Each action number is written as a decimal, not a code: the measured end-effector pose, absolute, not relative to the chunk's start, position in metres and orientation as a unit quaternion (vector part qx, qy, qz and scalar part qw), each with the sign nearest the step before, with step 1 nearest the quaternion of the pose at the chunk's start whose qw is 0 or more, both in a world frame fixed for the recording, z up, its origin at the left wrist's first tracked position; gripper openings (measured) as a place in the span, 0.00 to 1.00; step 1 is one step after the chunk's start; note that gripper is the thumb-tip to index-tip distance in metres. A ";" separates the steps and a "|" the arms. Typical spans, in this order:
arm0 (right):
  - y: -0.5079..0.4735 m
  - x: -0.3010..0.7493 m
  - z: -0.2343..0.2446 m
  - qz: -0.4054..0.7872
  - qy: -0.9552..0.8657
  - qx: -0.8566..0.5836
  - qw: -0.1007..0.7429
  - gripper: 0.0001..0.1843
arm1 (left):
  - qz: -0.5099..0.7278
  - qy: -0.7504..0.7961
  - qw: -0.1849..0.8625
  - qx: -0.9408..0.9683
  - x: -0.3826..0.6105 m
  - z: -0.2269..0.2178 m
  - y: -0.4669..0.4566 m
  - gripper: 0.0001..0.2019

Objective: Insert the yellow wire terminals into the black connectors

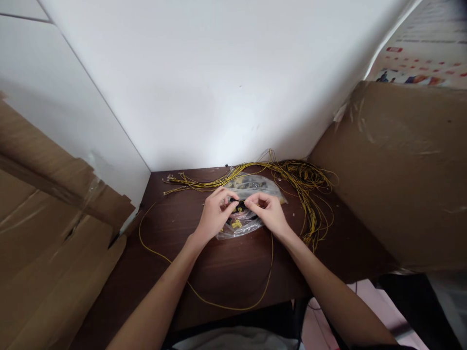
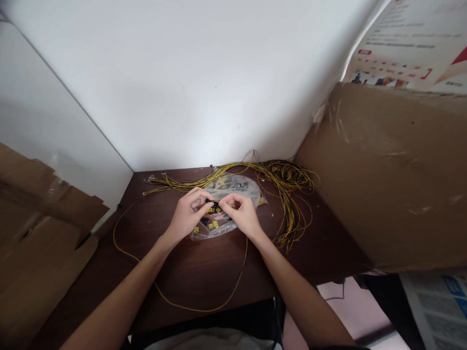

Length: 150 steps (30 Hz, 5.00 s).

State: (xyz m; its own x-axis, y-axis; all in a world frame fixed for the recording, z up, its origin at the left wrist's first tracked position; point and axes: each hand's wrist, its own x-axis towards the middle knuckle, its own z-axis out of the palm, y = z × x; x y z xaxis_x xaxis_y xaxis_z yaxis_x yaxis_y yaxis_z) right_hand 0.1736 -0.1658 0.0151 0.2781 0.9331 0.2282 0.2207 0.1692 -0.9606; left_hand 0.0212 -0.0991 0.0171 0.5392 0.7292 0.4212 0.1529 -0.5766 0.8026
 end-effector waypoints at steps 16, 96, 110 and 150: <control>-0.166 0.173 0.015 0.336 -0.510 -0.551 0.569 0.10 | 0.374 0.296 0.640 0.602 0.024 0.026 -0.103 0.11; -0.167 0.171 0.009 0.285 -0.563 -0.574 0.521 0.11 | 0.403 0.326 0.525 0.675 0.029 0.011 -0.103 0.09; -0.167 0.166 0.011 0.376 -0.523 -0.533 0.549 0.14 | 0.379 0.306 0.586 0.648 0.028 0.016 -0.105 0.12; -0.167 0.171 0.010 0.309 -0.519 -0.573 0.554 0.10 | 0.426 0.304 0.377 0.764 0.030 0.005 -0.105 0.09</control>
